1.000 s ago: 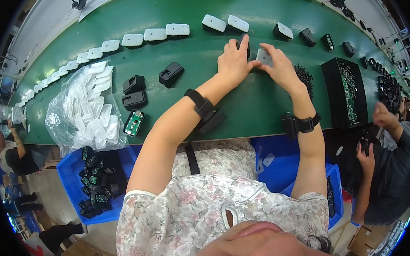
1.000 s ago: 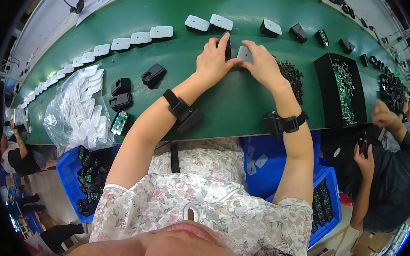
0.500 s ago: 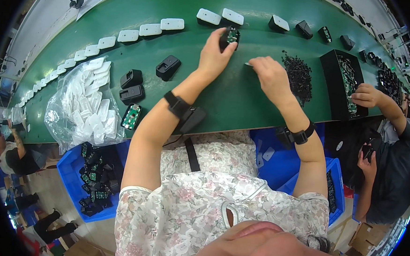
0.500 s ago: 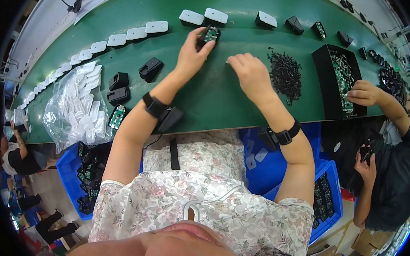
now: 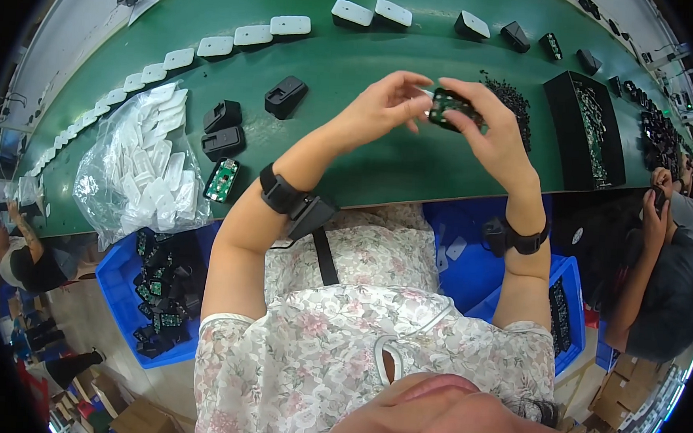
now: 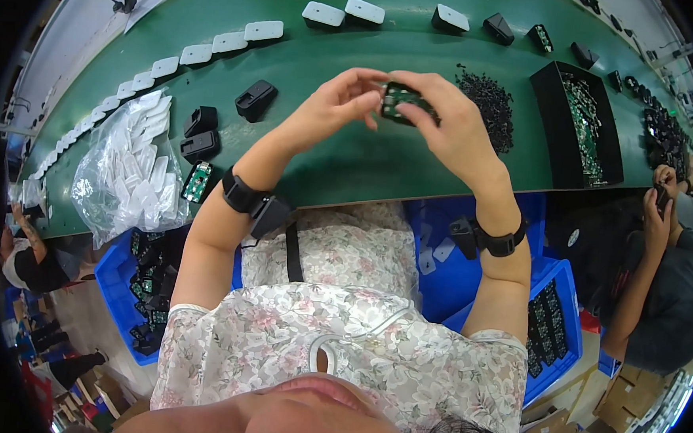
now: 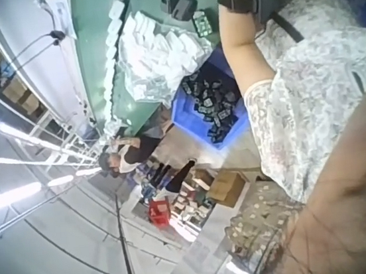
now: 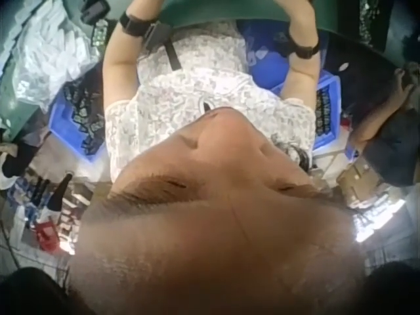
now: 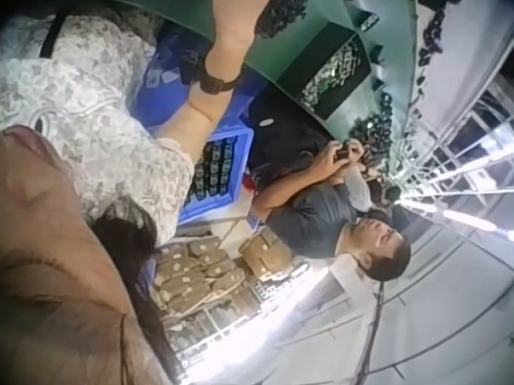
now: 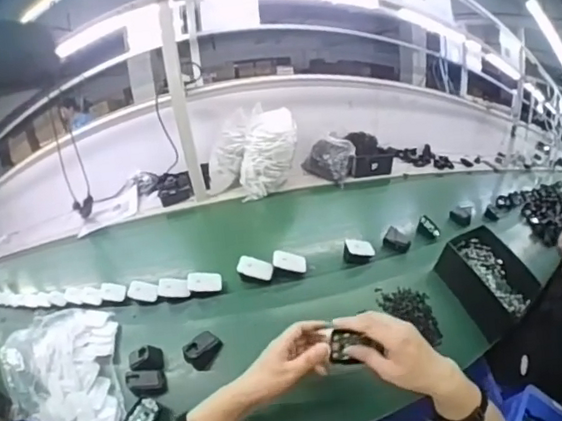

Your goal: The person assembles electronic devices by fitting a circuit board into a black housing and pressing a white cover onto the assembly. They then place the completed unit on the workbench and retrieve more components from a blue bin.

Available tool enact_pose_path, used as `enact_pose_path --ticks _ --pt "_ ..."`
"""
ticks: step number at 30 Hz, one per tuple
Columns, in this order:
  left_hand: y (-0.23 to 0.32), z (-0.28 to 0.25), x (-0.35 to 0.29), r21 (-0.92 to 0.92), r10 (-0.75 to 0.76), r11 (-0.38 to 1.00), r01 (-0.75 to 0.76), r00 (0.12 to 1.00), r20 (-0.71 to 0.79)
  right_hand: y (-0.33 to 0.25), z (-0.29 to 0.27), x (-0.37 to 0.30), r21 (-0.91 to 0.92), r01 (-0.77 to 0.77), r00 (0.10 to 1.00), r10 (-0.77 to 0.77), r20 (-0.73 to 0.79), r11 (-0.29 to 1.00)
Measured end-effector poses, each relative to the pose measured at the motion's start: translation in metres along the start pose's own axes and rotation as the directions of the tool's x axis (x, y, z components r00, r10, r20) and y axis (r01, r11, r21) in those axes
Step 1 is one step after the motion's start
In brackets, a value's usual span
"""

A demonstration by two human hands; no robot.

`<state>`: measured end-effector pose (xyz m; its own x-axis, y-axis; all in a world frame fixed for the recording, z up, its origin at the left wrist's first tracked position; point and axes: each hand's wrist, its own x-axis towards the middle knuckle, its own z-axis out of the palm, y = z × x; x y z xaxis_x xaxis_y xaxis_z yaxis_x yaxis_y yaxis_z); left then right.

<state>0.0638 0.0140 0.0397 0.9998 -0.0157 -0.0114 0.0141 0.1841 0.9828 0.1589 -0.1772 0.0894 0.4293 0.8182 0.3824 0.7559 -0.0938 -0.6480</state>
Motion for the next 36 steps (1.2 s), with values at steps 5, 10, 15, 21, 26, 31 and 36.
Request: enact_pose_path --ticks 5,10,15,21,26,31,36 --pt "-0.046 -0.009 0.033 0.95 0.636 0.033 -0.312 0.739 0.221 0.016 0.017 -0.037 -0.259 -0.164 0.966 0.102 -0.237 0.952" --pt "-0.039 0.011 0.028 0.98 0.465 -0.033 -0.197 0.865 0.19 0.024 0.052 -0.058 -0.605 0.008 0.949 -0.197 -0.246 0.796" --pt "-0.027 0.019 0.003 0.997 0.236 0.071 -0.032 0.972 0.015 0.006 0.06 -0.08 -0.563 0.105 0.946 -0.257 -0.198 0.82" --pt "-0.031 0.005 0.02 0.804 0.301 -0.151 -0.575 0.748 0.591 0.0 0.045 -0.082 -0.429 0.268 0.963 -0.246 0.107 0.863" --pt "-0.024 -0.011 0.014 0.834 0.179 -0.199 -0.515 0.817 0.548 0.003 0.029 -0.067 -0.584 0.251 0.968 -0.206 0.143 0.772" --pt "-0.013 -0.021 -0.019 0.929 0.239 -0.145 -0.342 0.899 0.368 0.011 0.01 -0.055 -0.621 0.17 0.984 -0.103 0.143 0.765" --pt "-0.032 -0.016 -0.056 0.985 0.349 -0.025 -0.172 0.922 0.17 0.015 0.02 -0.059 -0.402 0.006 0.999 0.013 0.045 0.915"
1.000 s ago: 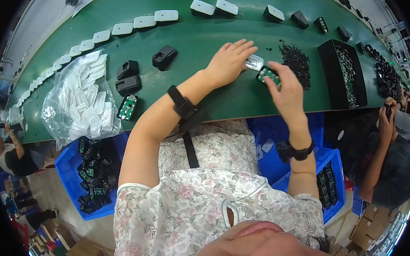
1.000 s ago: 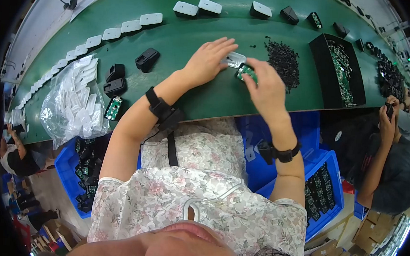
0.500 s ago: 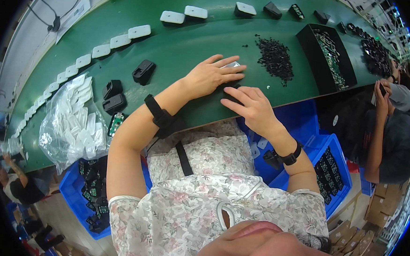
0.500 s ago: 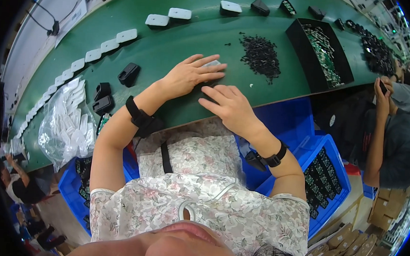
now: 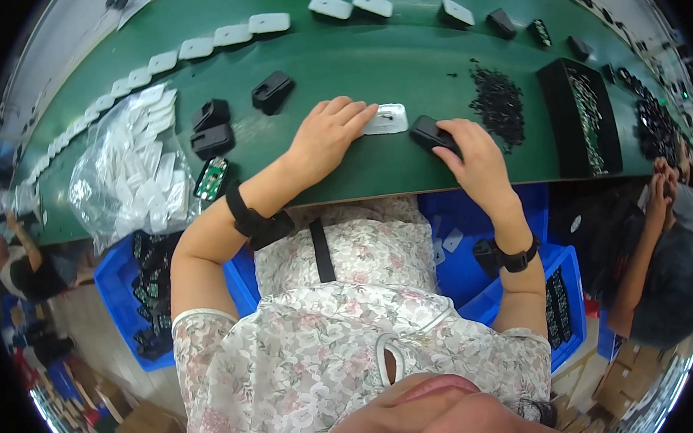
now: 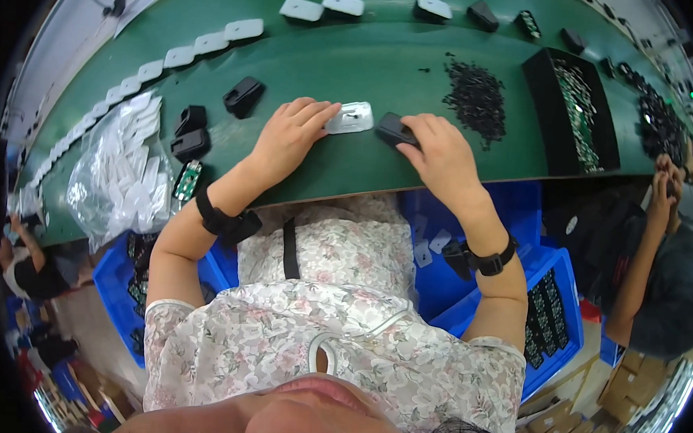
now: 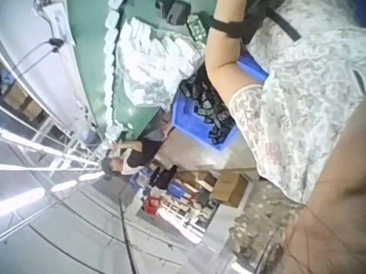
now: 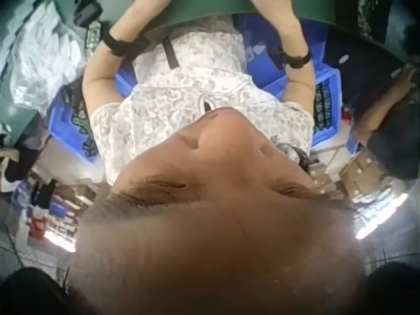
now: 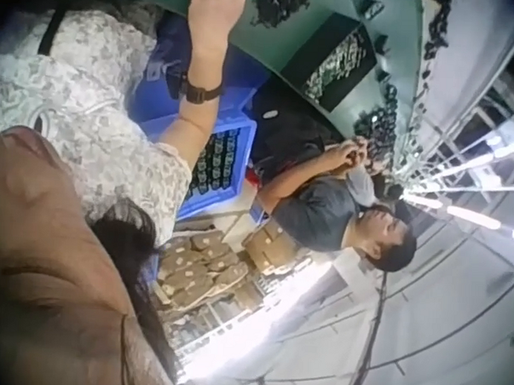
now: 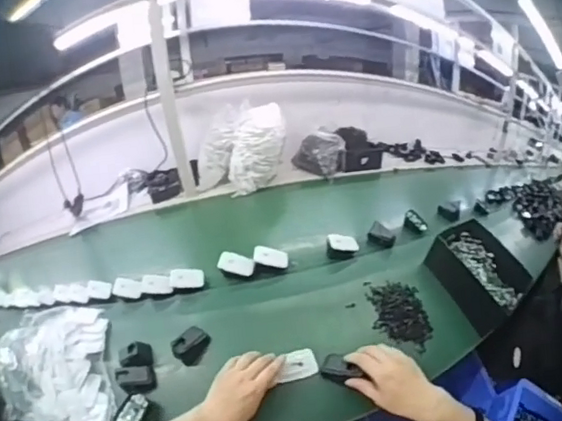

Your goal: The person assembles electronic devices by fitting a circuit board into a black housing and pressing a white cover onto the assembly. They then place the completed unit on the workbench and retrieve more components from a blue bin.

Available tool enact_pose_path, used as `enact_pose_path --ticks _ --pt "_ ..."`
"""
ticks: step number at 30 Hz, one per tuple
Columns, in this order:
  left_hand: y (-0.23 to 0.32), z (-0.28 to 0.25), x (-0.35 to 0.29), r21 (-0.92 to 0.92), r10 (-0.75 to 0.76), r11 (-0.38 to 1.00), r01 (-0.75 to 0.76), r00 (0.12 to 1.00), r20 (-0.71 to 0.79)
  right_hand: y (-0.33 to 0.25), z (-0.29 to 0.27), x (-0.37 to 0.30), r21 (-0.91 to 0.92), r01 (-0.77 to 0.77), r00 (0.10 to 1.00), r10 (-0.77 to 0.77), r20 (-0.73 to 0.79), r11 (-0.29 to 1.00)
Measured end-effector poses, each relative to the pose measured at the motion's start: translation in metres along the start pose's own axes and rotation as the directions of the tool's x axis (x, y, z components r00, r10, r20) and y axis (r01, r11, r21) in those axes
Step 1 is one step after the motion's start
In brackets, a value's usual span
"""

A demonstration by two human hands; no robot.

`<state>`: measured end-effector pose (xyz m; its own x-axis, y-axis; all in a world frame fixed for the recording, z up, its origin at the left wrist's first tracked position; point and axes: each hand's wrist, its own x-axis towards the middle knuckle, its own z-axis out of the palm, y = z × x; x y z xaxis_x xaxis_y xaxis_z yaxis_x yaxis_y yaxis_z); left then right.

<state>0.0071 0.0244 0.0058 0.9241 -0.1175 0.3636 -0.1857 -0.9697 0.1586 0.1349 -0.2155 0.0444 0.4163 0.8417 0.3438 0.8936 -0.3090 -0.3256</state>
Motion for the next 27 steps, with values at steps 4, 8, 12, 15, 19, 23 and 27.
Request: enact_pose_path --ticks 4,8,12,15,19,23,27 --pt "0.001 0.003 -0.015 -0.102 -0.053 0.994 0.039 0.989 -0.14 -0.004 0.001 0.012 0.172 -0.024 0.998 0.034 -0.054 0.985" --pt "0.001 0.005 -0.016 -0.314 -0.206 0.941 0.126 0.95 -0.236 -0.01 0.006 0.04 0.193 0.056 0.995 -0.038 -0.095 0.98" --pt "0.011 0.009 0.002 -0.202 -0.17 0.971 0.128 0.964 -0.205 -0.006 0.011 0.057 0.167 0.037 0.995 -0.021 -0.094 0.985" --pt "0.006 0.009 0.005 -0.367 -0.221 0.914 0.17 0.97 -0.102 -0.005 0.006 0.06 0.213 -0.018 0.997 0.034 -0.071 0.977" --pt "-0.005 0.009 -0.011 -0.496 -0.239 0.86 0.119 0.953 -0.187 -0.014 0.009 0.059 0.268 0.002 1.0 -0.009 0.026 0.963" --pt "-0.005 0.003 -0.02 -0.53 -0.344 0.829 0.178 0.91 -0.232 -0.015 0.009 0.065 0.41 -0.086 0.994 0.05 0.097 0.908" --pt "0.006 -0.011 -0.012 -0.772 -0.544 0.576 0.269 0.831 -0.115 -0.014 0.011 0.059 0.845 -0.282 0.939 0.311 0.147 0.454"
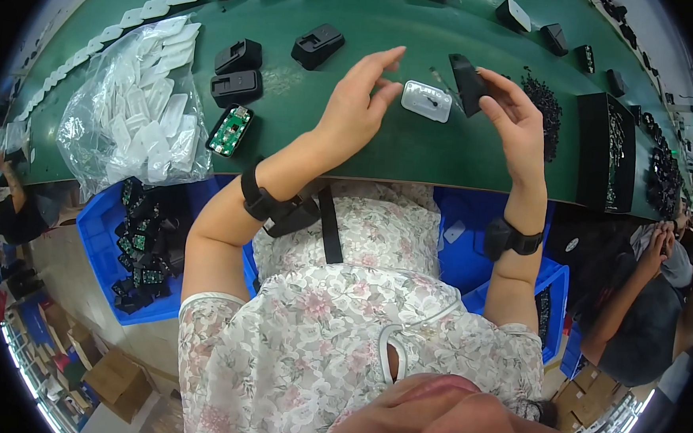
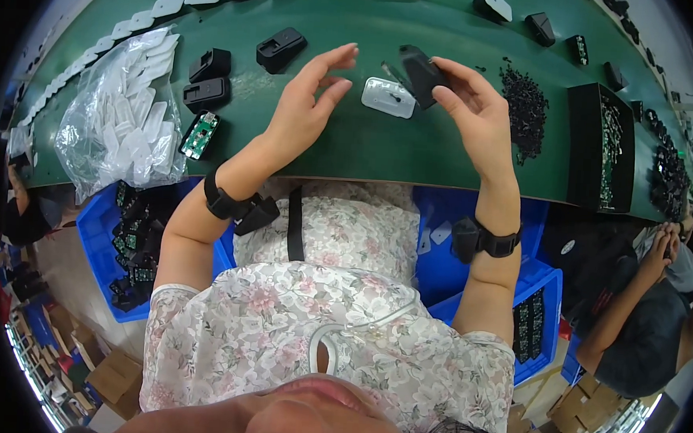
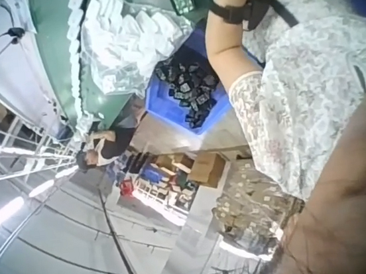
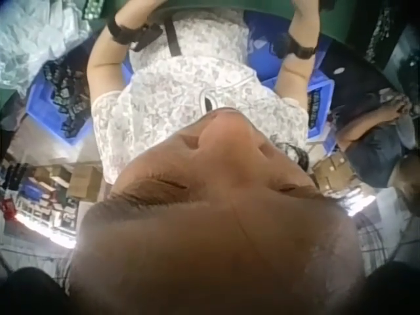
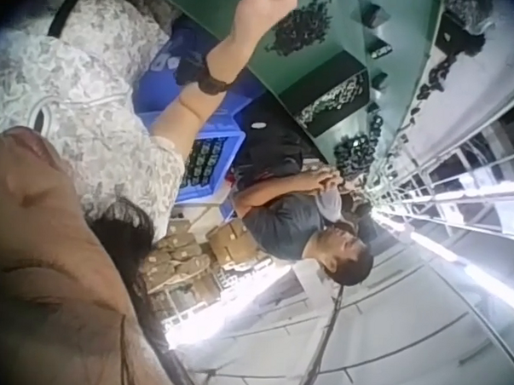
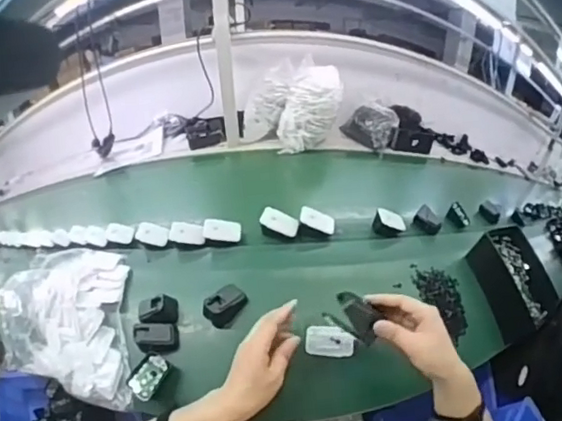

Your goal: The person assembles electronic devices by fitting a circuit board into a black housing and pressing a white cover onto the assembly. They then place the completed unit on the workbench and retrieve more components from a blue bin.

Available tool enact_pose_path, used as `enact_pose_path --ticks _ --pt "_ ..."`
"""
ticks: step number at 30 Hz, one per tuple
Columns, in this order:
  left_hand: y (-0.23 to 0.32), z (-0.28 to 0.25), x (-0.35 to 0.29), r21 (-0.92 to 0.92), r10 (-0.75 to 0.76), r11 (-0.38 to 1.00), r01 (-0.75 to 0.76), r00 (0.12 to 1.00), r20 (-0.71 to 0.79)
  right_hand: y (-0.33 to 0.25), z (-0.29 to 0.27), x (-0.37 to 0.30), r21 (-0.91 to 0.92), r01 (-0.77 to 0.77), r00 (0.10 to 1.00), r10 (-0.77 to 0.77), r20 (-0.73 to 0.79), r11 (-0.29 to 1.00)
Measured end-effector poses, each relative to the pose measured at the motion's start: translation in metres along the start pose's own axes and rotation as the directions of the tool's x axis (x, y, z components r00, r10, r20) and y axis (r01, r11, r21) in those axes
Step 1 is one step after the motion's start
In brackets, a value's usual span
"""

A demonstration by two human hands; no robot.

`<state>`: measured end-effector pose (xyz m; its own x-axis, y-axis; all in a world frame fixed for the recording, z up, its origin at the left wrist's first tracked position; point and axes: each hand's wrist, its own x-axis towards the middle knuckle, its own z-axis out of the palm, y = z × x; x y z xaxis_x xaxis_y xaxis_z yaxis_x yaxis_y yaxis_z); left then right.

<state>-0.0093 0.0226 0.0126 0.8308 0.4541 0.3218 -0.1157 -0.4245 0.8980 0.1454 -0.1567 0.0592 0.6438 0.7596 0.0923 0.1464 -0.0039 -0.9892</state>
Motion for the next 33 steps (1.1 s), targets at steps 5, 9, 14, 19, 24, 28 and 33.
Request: enact_pose_path --ticks 5,9,14,19,24,28,33 --pt "0.019 0.026 -0.001 -0.51 -0.248 0.823 0.248 0.966 0.069 0.024 0.005 -0.013 0.419 -0.125 0.992 0.105 0.071 0.899" --pt "0.026 0.035 -0.006 -0.527 -0.255 0.822 0.214 0.967 -0.007 0.033 0.024 -0.019 0.508 -0.13 0.991 0.119 0.055 0.851" --pt "0.016 0.041 -0.006 -0.296 -0.032 0.954 -0.04 0.972 -0.233 0.034 0.041 -0.022 0.609 -0.139 0.99 0.123 0.068 0.781" --pt "0.03 0.035 -0.01 -0.178 -0.06 0.984 0.009 0.957 -0.283 0.04 0.046 -0.027 0.662 -0.16 0.987 0.122 0.104 0.732" --pt "0.016 0.033 -0.008 0.125 0.332 0.943 -0.308 0.896 -0.294 0.049 0.056 -0.033 0.745 -0.225 0.974 0.124 0.19 0.628" --pt "0.019 0.028 -0.006 0.087 0.385 0.922 -0.377 0.876 -0.29 0.054 0.056 -0.035 0.748 -0.213 0.973 0.069 0.219 0.628" --pt "0.033 0.017 -0.013 -0.635 -0.16 0.736 0.234 0.972 0.173 0.044 0.06 -0.039 0.655 -0.259 0.964 0.153 0.216 0.71"
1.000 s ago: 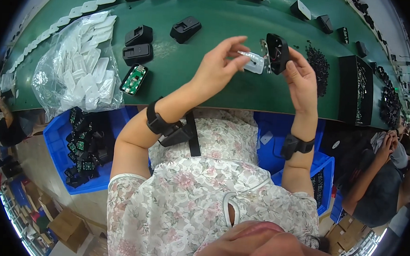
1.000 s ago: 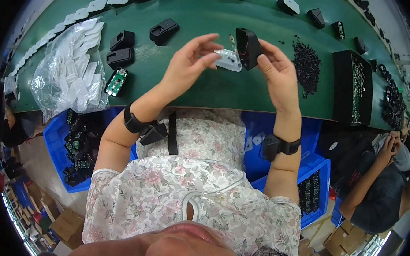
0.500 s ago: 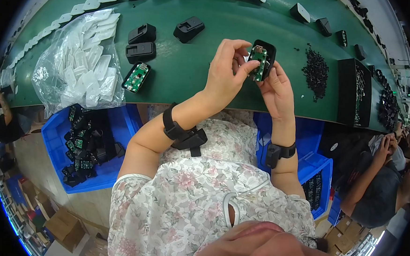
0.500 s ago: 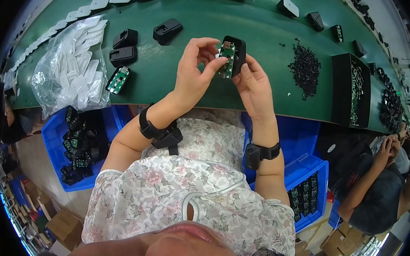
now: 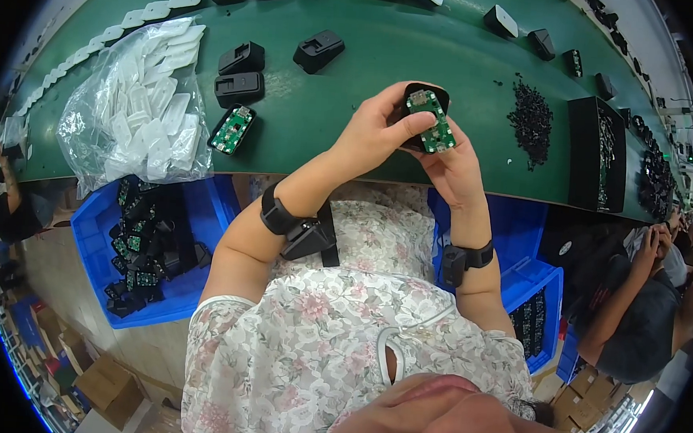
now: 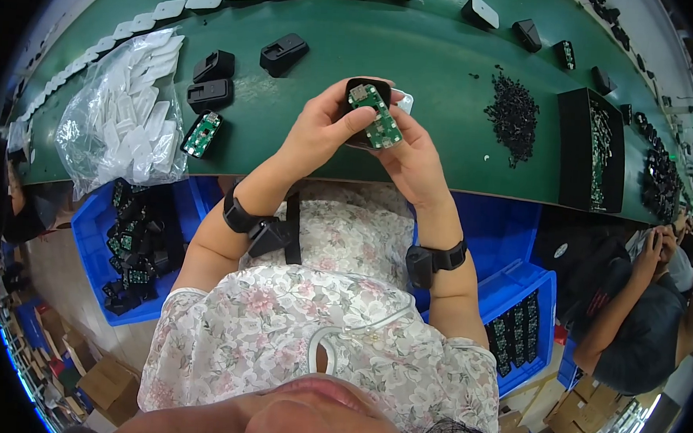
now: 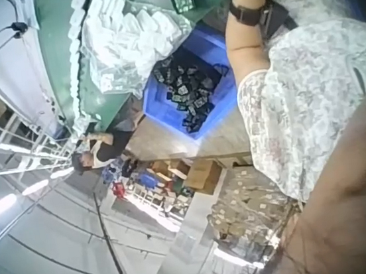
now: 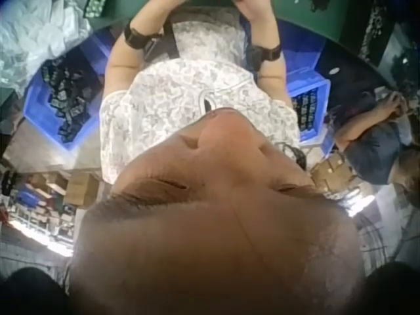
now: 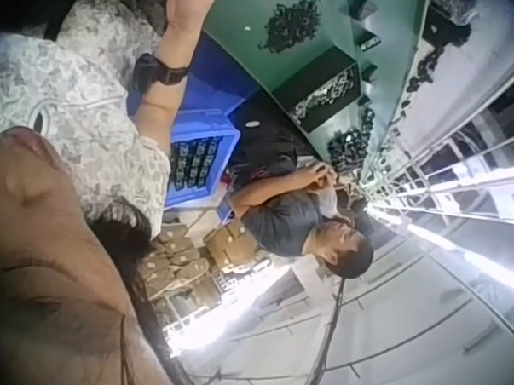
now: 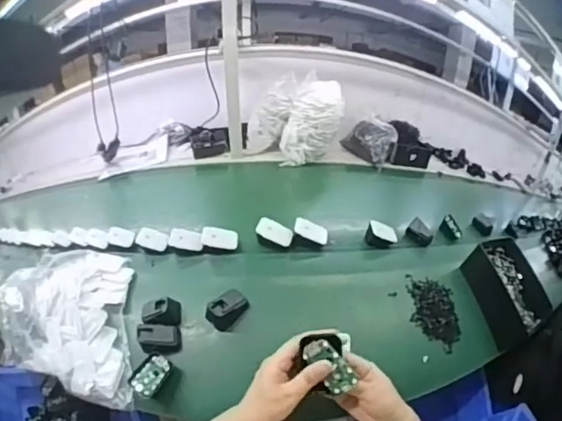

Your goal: The person assembles electronic devices by fitting a circuit board into a black housing and pressing a white cover onto the assembly. They then place the completed unit on the workbench and retrieve more components from a blue bin.

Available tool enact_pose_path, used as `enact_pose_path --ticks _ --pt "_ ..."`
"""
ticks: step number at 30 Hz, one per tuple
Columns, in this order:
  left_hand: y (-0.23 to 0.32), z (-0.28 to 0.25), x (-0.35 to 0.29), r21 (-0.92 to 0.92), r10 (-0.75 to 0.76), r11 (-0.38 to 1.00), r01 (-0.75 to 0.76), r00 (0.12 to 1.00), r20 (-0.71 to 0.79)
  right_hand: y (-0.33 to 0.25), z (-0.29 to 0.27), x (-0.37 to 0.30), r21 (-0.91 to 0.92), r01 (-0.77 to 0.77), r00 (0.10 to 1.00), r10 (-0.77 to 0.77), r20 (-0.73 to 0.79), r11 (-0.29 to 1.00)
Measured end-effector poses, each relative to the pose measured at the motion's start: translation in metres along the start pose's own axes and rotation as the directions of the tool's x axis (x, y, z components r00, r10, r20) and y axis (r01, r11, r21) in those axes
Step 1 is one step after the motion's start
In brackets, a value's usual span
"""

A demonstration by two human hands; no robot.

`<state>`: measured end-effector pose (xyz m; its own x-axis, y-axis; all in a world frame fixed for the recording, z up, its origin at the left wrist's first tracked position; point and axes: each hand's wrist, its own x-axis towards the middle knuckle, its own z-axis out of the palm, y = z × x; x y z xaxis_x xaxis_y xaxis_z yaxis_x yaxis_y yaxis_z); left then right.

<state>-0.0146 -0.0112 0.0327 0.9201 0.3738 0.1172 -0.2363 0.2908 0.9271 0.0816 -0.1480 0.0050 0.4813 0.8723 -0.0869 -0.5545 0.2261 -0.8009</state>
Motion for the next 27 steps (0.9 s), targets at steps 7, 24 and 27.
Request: enact_pose_path --ticks 7,24,27 --pt "-0.005 -0.007 -0.009 0.008 0.043 0.999 -0.043 0.966 -0.253 -0.012 0.03 -0.005 -0.846 0.445 0.732 -0.663 0.156 0.292" --pt "-0.015 -0.002 -0.028 -0.009 0.06 0.998 -0.063 0.979 -0.195 -0.011 0.043 -0.013 -0.555 0.141 0.921 -0.315 -0.231 0.82" --pt "-0.013 0.003 -0.029 -0.024 0.051 0.998 -0.056 0.981 -0.186 -0.002 0.035 -0.008 -0.656 0.179 0.911 -0.375 -0.171 0.733"
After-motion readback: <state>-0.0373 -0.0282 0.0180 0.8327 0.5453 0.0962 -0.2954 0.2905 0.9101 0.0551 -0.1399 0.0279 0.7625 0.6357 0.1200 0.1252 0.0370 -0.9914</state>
